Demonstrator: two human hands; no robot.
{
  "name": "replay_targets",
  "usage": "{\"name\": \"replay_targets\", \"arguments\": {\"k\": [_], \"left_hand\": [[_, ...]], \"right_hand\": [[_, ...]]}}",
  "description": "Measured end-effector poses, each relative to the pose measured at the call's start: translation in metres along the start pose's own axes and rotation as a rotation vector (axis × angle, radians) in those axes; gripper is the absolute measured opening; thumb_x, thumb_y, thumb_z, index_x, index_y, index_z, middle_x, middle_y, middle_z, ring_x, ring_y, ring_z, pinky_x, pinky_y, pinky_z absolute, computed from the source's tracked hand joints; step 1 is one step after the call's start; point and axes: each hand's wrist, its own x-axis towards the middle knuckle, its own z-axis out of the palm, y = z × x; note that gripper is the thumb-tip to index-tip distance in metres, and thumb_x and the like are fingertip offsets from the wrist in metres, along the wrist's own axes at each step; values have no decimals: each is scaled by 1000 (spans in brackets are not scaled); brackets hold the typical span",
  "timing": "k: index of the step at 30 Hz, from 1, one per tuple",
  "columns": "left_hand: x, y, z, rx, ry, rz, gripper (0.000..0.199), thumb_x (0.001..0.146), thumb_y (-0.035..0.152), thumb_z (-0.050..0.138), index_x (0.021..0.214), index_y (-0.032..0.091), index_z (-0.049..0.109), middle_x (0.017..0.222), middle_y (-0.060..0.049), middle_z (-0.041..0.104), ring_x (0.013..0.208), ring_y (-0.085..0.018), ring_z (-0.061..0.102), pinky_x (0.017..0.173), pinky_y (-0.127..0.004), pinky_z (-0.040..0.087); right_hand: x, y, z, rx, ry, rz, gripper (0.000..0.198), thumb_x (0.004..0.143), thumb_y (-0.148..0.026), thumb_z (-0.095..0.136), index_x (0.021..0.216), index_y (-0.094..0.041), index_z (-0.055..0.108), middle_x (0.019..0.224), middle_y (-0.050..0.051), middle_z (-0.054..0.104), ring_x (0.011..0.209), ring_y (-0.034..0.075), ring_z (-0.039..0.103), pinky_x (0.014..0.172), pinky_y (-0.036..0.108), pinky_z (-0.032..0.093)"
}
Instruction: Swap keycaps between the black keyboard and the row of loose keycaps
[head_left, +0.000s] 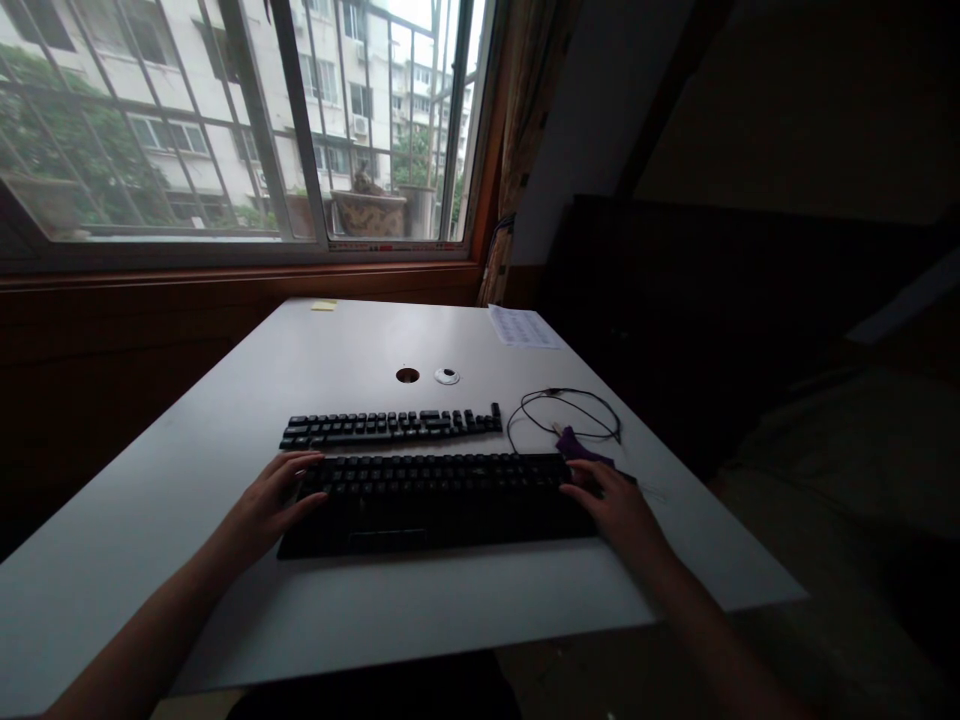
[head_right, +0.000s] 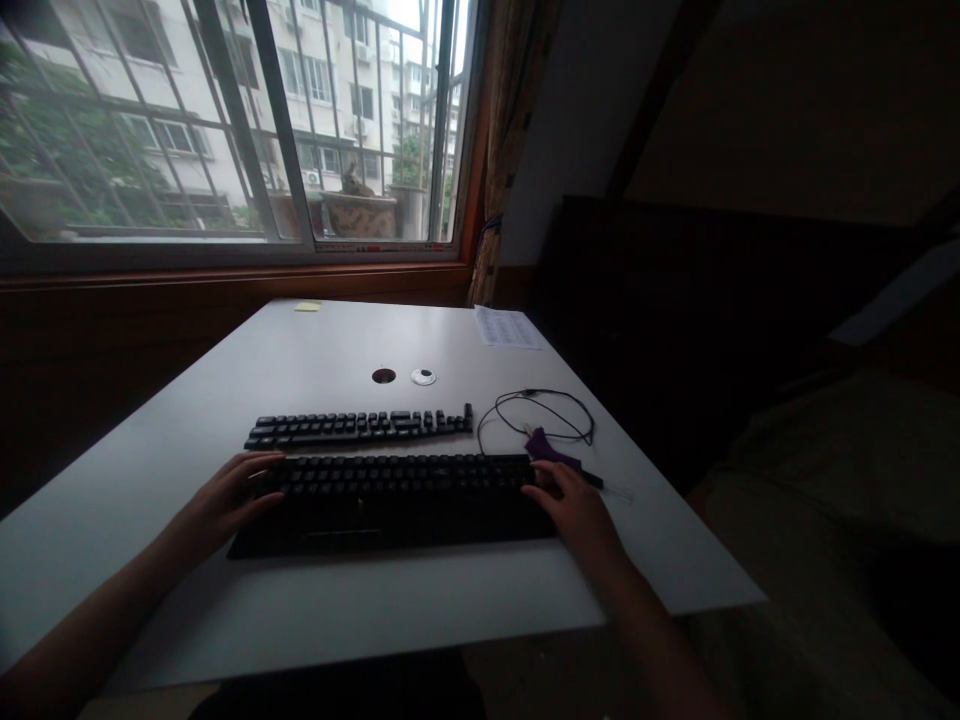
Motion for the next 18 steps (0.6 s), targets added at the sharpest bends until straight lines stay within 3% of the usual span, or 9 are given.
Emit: {"name": "replay_targets", "arguments": {"k": [13,18], "left_hand": [[0,-1,2,-54,-5,-22,48,92,57,65,131,29,60,133,-8,60,123,-30,63,101,-49,59],[-1,-3,2,-38,-17,-18,46,93,54,64,132,29,59,133,-9,60,124,-30,63,104,-50,56]], "right_hand": [[0,1,-10,-82,25,-186,25,97,-45,58,106,-26,71,100,6,77,87,26,75,78,40,61],[7,-19,-8,-117,67,-361,18,97,-40,61,104,-26,71,99,6,75,95,27,71,92,48,56]]}}
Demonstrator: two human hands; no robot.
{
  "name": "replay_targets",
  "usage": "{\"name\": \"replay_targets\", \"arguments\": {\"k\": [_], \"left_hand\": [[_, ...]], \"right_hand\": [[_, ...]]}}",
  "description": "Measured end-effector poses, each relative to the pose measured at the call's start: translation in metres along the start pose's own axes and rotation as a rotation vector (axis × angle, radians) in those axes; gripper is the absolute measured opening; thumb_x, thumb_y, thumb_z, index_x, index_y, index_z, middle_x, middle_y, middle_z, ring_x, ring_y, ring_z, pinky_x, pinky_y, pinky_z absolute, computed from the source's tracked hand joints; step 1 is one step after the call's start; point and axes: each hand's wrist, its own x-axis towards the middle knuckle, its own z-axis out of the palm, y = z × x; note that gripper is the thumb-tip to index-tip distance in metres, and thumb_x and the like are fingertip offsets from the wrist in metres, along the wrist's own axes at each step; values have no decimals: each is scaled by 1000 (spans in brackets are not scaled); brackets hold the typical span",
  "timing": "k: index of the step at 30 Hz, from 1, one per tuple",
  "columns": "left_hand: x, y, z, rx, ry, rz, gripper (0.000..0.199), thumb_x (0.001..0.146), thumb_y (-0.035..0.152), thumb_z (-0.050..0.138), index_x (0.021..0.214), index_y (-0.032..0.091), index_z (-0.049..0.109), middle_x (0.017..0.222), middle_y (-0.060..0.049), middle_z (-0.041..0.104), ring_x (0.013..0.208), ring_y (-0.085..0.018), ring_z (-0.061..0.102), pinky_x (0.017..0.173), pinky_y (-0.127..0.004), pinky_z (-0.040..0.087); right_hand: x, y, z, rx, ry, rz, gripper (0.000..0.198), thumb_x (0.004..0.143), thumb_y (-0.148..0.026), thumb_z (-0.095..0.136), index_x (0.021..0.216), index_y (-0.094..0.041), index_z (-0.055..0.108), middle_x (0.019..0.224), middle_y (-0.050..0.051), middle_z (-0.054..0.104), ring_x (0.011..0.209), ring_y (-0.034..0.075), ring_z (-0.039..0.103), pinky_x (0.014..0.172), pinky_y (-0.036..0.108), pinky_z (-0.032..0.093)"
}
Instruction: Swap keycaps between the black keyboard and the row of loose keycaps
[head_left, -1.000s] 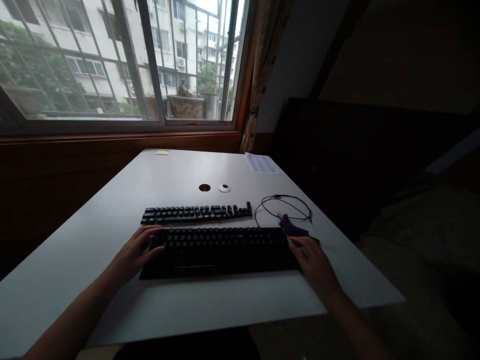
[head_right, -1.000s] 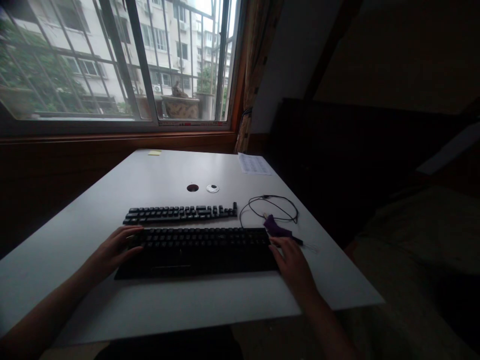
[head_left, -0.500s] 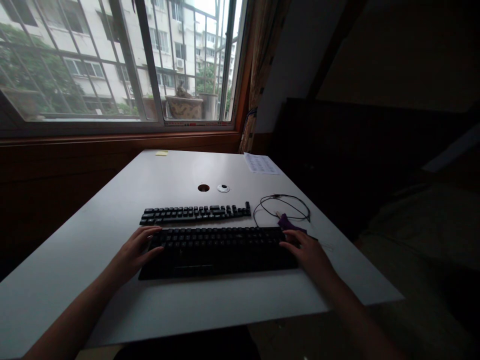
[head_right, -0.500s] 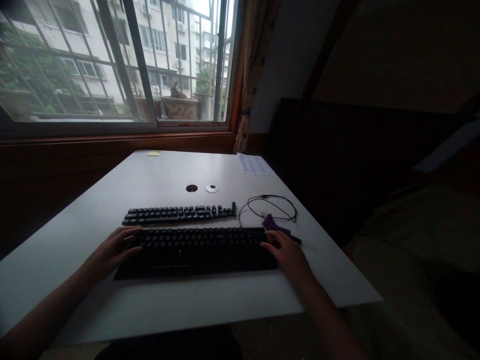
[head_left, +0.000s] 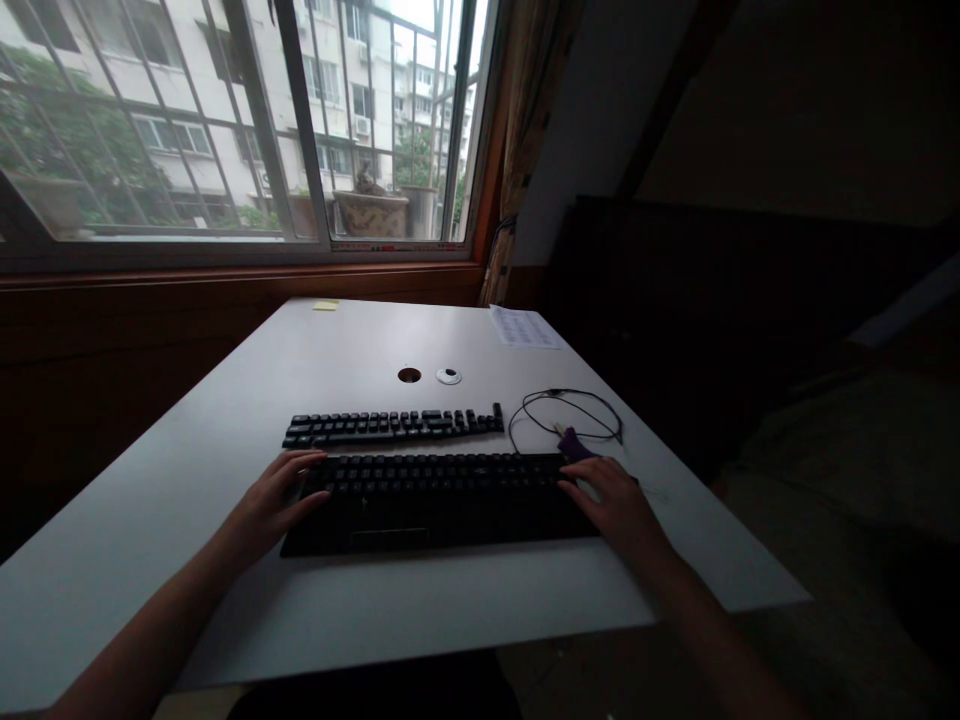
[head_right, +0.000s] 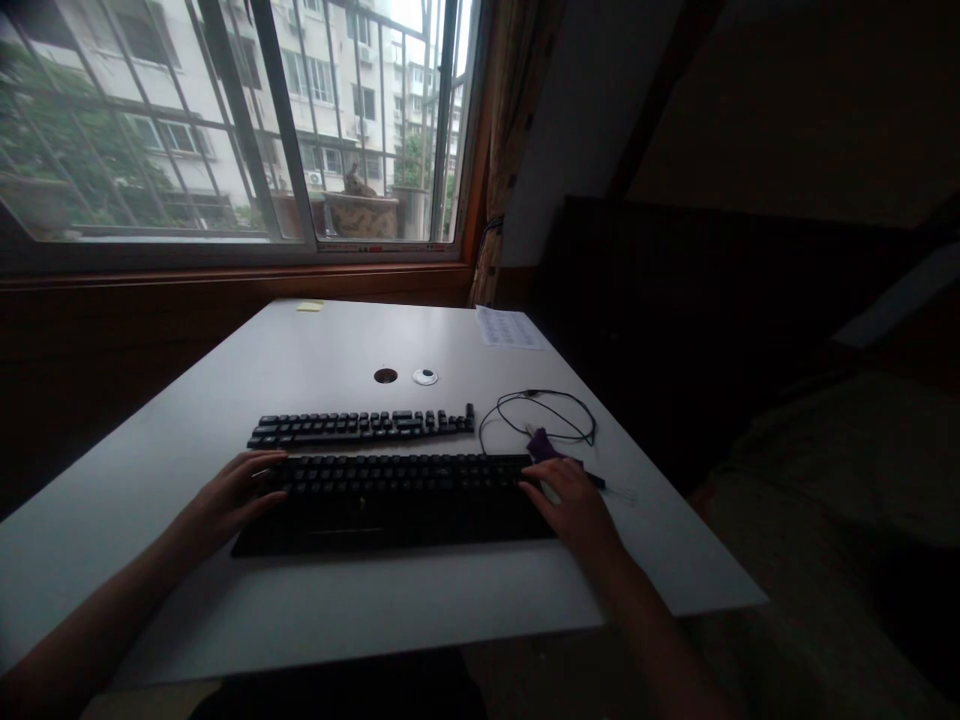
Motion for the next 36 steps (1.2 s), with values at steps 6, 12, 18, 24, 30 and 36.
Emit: {"name": "replay_targets", "arguments": {"k": [6,12,18,24,30,36], "left_hand": [[-1,-1,0,-31,-15,-9,47,93,53,64,133,28,58,135,-9,58,125,-30,62,105,-50,56],[0,-1,0,-10,1,7,47,93,54,65,132,30,58,134,-8,60,124,-30,63,103,-51,57],[0,-1,0,8,8,1,48,92,55,64,132,29,59,134,-9,60,124,-30,63,104,-49,56],[-1,-2,1,-12,-1,-1,47,93,53,64,134,29,57,134,-9,59,125,-30,62,105,-52,55],[-1,-3,1,-10,1,-2,48,93,55,64,132,29,58,134,-9,60,124,-30,62,103,-51,56],[-1,-2,1,-21,3,-5,47,92,55,65,132,30,58,134,-8,59,125,-29,62,104,-46,57]], "right_hand": [[17,-6,14,58,-86,-78,19,91,-33,70,108,-27,73,120,8,71,116,29,67,103,52,54],[20,2,16,154,-210,-51,23,91,-30,68,113,-27,73,128,7,73,125,29,66,110,54,52],[24,1,9,164,-224,-72,25,89,-28,70,113,-27,74,127,5,73,123,27,68,109,50,54],[24,3,10,181,-238,-61,28,89,-26,68,117,-27,72,128,7,73,124,26,67,109,52,54],[24,1,10,186,-224,-57,32,87,-24,67,118,-26,72,127,7,73,123,26,67,109,50,54],[25,2,6,191,-249,-27,35,88,-26,66,122,-27,71,130,6,72,125,27,66,111,50,52]]}}
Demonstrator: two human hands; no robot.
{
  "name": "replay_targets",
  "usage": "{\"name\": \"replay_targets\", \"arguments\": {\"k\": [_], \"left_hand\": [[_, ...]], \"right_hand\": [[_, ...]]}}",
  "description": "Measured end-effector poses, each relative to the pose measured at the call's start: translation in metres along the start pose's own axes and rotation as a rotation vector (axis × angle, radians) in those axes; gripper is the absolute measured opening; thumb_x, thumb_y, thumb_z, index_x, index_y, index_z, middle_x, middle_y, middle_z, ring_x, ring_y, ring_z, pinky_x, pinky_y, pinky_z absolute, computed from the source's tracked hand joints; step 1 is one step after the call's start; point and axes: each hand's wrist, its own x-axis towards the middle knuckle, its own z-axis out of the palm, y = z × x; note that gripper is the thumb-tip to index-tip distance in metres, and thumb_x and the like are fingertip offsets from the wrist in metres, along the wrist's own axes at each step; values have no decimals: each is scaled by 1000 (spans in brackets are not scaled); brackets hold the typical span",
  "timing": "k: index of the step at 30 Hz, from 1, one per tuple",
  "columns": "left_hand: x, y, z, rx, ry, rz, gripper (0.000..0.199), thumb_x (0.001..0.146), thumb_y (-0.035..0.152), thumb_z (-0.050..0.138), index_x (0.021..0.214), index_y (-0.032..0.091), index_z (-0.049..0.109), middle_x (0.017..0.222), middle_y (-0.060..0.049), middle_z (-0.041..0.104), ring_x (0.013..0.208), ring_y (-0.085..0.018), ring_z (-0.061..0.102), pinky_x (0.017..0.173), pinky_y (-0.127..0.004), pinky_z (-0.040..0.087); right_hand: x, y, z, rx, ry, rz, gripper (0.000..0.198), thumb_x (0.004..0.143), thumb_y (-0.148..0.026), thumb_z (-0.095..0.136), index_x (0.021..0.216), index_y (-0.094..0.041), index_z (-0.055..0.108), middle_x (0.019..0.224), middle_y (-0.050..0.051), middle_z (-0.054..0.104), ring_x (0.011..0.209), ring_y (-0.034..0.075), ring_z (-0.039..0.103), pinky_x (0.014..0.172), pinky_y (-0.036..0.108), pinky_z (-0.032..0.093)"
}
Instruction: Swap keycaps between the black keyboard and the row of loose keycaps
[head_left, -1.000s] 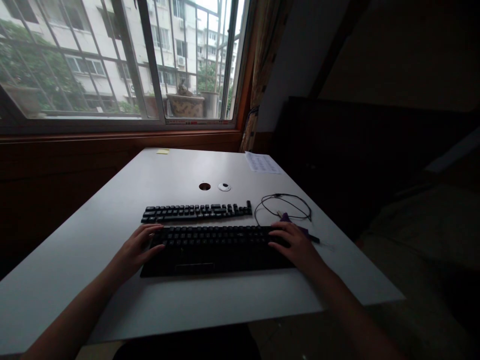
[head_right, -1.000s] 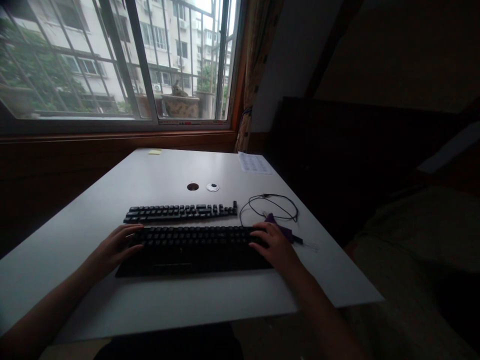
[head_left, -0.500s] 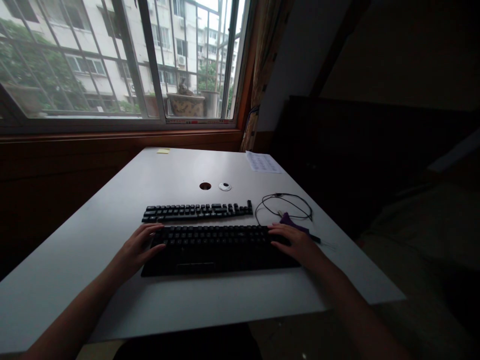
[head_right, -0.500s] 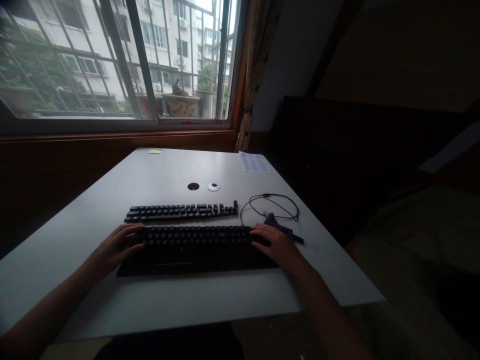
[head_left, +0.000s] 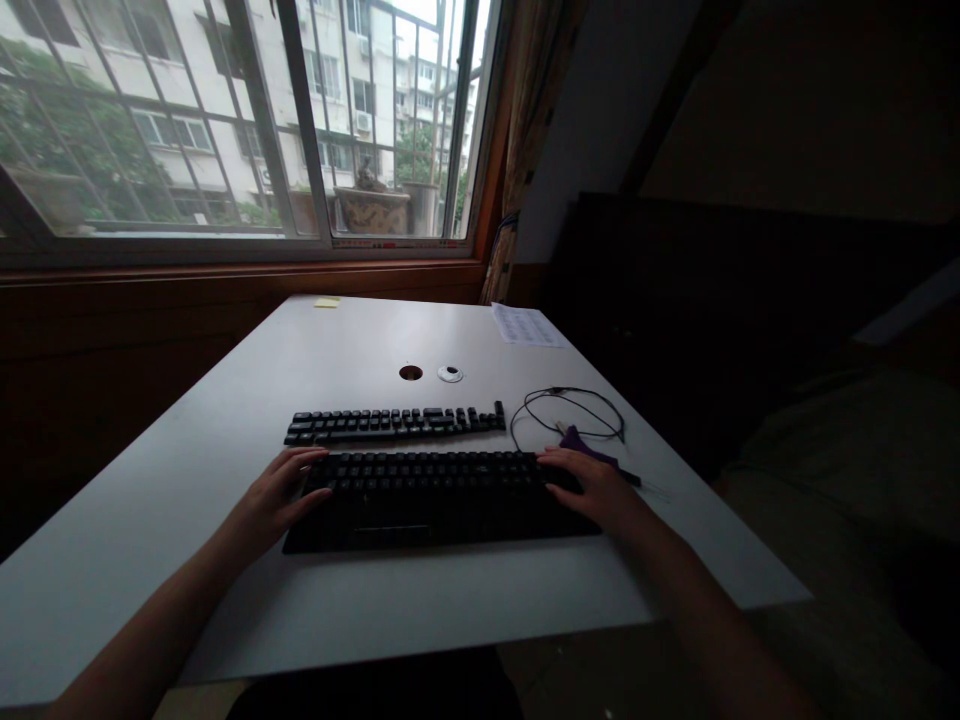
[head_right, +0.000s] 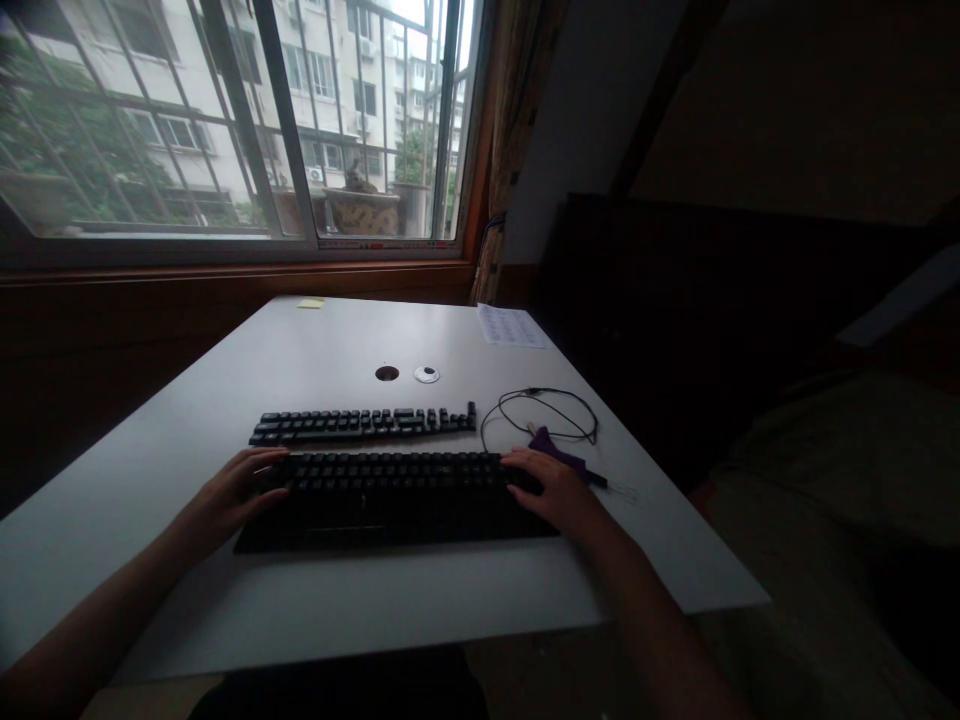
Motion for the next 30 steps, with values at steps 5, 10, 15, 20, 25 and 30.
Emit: {"name": "replay_targets", "arguments": {"k": [5,10,15,20,25,30], "left_hand": [[0,0,0,6,-6,3,46,93,53,65,133,31,58,134,-8,58,124,-29,62,105,-48,56],[0,0,-1,-10,-22,3,45,94,52,64,134,31,57,135,-8,57,126,-29,61,104,-49,57],[0,2,-1,-7,-9,-4,47,93,55,64,132,29,58,135,-9,58,125,-31,62,104,-50,57],[1,0,-1,-12,-21,6,48,93,55,64,134,30,57,135,-8,57,125,-30,61,105,-50,56],[1,1,-3,-10,-30,5,47,95,52,64,136,31,56,138,-8,55,128,-29,59,106,-48,56],[1,4,-4,31,-31,29,45,95,51,63,135,32,57,139,-7,55,129,-29,58,105,-45,57]], "right_hand": [[0,0,-2,22,2,8,34,90,-29,65,123,-26,70,130,7,72,124,28,67,110,51,53],[-5,5,-4,-19,94,28,26,98,-31,55,118,-26,72,124,6,74,120,27,69,108,50,53],[-13,37,-16,-292,262,145,28,97,-34,53,114,-24,73,116,9,75,109,30,67,100,53,50],[-17,58,-15,-353,144,281,34,93,-36,54,115,-18,74,116,12,75,106,32,66,94,50,50],[-9,52,-13,-357,141,272,30,94,-39,54,104,-21,75,104,9,76,96,31,63,91,49,50],[-6,25,-27,-322,226,270,28,96,-41,55,105,-22,72,103,10,73,96,30,63,90,47,50]]}}
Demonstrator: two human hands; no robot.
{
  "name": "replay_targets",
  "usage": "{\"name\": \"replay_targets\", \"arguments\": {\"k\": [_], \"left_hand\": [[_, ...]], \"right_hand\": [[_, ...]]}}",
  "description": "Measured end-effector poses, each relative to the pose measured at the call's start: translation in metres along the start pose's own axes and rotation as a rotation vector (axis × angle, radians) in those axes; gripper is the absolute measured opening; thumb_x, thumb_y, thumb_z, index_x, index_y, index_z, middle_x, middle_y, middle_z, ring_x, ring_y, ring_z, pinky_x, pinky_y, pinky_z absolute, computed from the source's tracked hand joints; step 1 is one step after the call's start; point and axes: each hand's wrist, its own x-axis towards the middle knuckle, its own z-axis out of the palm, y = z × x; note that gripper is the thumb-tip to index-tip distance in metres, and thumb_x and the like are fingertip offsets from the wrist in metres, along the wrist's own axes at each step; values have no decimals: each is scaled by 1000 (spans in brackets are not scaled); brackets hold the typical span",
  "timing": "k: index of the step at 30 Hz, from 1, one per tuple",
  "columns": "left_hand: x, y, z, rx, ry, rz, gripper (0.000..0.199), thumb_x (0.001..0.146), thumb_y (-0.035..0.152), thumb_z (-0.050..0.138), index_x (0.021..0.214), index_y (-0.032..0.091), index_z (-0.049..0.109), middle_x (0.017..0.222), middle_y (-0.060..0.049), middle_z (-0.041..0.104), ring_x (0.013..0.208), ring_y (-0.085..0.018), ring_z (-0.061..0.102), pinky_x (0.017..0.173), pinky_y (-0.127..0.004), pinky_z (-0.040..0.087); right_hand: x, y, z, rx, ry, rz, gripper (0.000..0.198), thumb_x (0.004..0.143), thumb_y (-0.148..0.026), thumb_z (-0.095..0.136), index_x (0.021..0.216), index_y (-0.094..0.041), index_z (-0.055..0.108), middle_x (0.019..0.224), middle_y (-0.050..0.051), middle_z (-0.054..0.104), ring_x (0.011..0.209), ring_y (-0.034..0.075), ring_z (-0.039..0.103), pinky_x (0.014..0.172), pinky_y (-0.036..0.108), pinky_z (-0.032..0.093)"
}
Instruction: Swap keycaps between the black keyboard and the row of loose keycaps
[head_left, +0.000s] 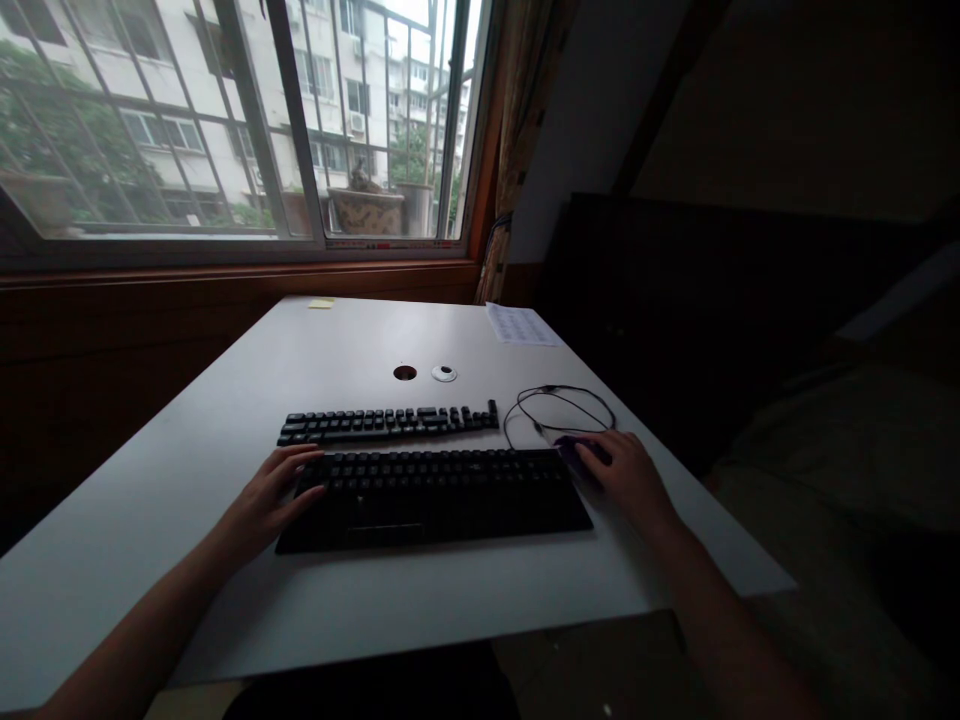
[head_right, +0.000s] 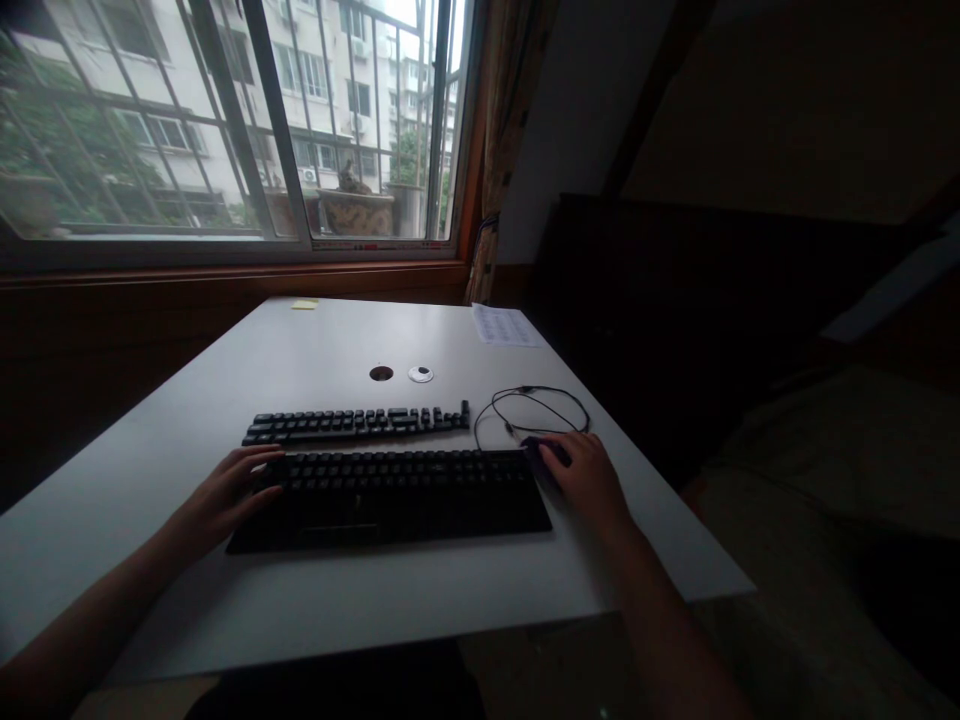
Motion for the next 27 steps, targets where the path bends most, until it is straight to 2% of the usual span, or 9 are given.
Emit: {"name": "replay_targets", "arguments": {"k": [3,6,9,16,22,25,27], "left_hand": [[0,-1,1,19,13,12,44,96,51,61,135,32,57,139,-7,55,128,-28,59,104,-44,57],[0,-1,1,34,16,26,44,97,52,60,135,31,57,138,-7,56,128,-28,59,105,-45,57],[0,-1,1,43,12,29,46,96,54,59,136,30,57,139,-9,56,129,-30,59,107,-48,54],[-1,-1,1,49,-1,12,46,97,53,59,137,31,55,140,-8,55,129,-30,58,110,-49,51],[0,1,0,50,-5,16,46,97,53,58,137,30,56,139,-8,55,130,-30,57,111,-50,50],[1,3,0,55,4,8,46,96,54,59,135,30,57,138,-8,56,127,-29,59,110,-50,50],[1,3,-1,58,12,2,47,96,55,59,134,29,57,136,-9,58,126,-30,60,110,-50,51]], "right_hand": [[-10,-20,-9,135,-12,13,26,95,-39,58,114,-23,66,108,8,71,97,27,66,87,42,53],[-23,-39,-6,212,-75,-58,16,97,-35,58,107,-25,67,105,6,69,99,25,67,90,40,54],[-32,-50,5,236,-106,-133,14,96,-31,60,105,-26,70,107,7,66,99,24,68,89,39,57],[-24,-51,12,308,-195,-194,20,100,-31,55,102,-26,74,107,6,67,98,22,70,91,37,58],[-14,-49,10,267,-247,-226,22,91,-26,66,113,-27,72,111,5,67,98,22,71,90,38,60],[-8,-51,8,183,-232,-299,21,90,-22,67,110,-28,73,116,6,69,104,25,68,94,43,58],[-3,-50,7,107,-202,-354,19,88,-22,70,106,-28,73,126,7,69,116,30,64,103,52,53]]}}
